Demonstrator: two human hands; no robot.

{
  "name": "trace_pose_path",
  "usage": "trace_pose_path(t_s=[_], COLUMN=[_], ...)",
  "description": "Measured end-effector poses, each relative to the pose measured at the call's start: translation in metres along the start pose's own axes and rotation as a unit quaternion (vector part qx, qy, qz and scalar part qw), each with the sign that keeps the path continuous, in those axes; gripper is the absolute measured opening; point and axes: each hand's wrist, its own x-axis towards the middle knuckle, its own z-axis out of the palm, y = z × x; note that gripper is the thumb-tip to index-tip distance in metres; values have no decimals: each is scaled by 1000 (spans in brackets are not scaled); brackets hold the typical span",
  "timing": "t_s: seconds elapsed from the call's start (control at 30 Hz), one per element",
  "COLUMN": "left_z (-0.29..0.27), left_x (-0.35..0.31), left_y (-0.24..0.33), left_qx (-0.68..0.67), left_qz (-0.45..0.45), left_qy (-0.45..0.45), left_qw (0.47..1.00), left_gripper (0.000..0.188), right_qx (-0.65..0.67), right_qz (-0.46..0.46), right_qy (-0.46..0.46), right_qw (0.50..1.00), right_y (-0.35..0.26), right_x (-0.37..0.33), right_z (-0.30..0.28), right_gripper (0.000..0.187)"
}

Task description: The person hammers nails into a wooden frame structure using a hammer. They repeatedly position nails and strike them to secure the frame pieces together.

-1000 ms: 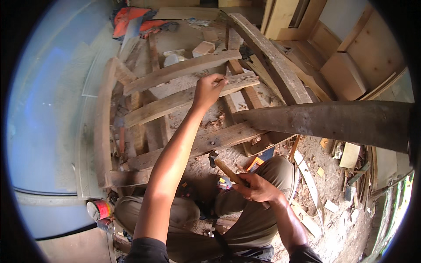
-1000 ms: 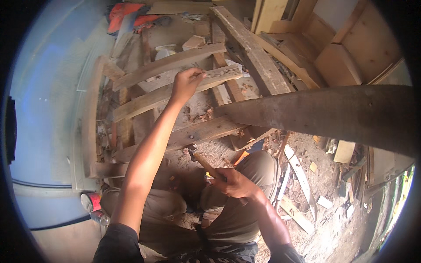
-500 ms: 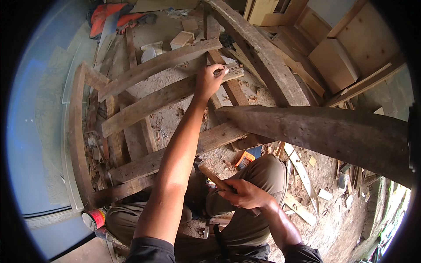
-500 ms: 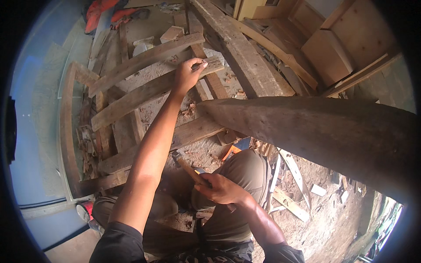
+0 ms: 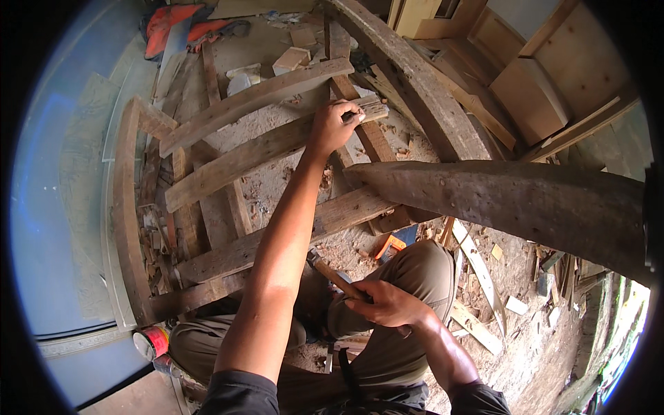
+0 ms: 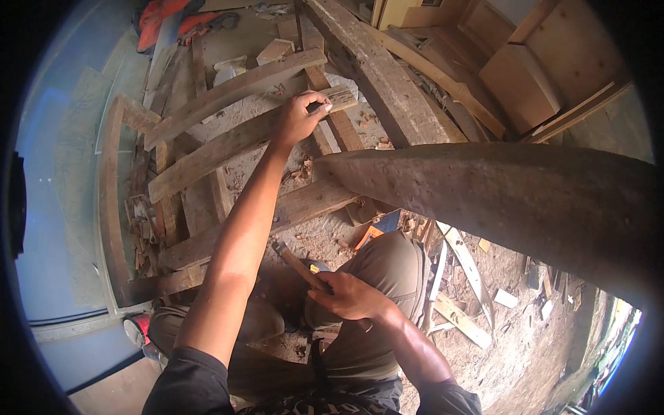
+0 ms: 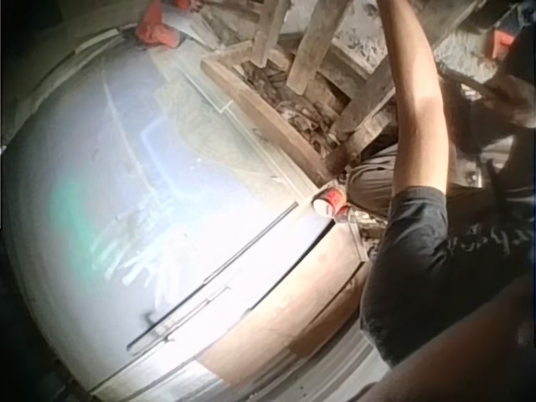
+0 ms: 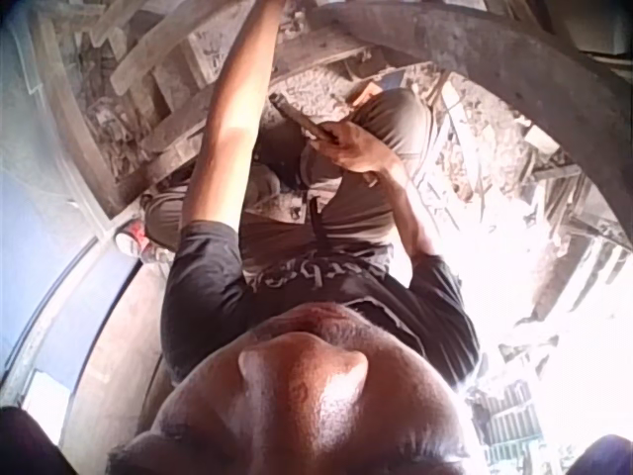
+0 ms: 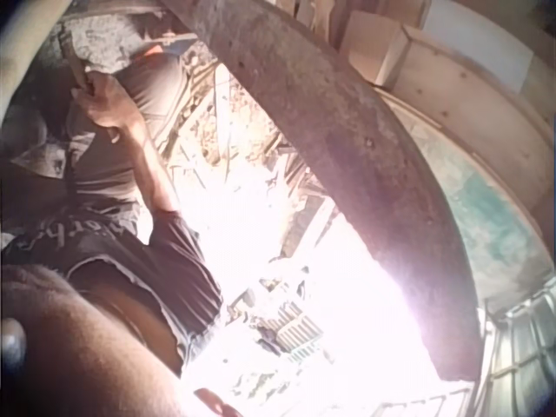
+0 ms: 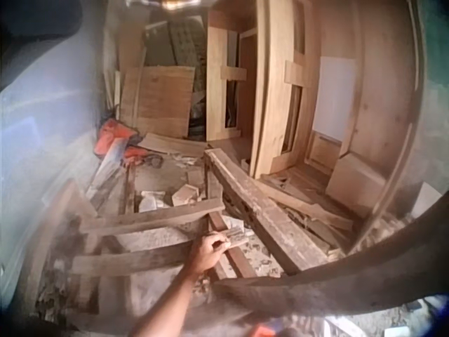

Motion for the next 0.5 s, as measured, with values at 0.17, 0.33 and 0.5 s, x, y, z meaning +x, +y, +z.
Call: trace_pose_path(t_s=[0.17,0.33,0.5], left_z=[6,14,20], left_x=[1,5,31], left_y=[-3,2,-11], left_qx=[12,-41,-23], left_qz=[48,-24,-149], left_qy=[28,74,193], left_qw=[998,996,970], left_gripper=[17,18,21], right_qx=[-9,-10,-13], right_qz=[1,10,-16], right_qy=[2,-12,-4], right_qw=[1000,1000,1000], right_y=[2,4,12], right_x=[1,4,8], right_z=[1,1,8], right_gripper=[39,39,39])
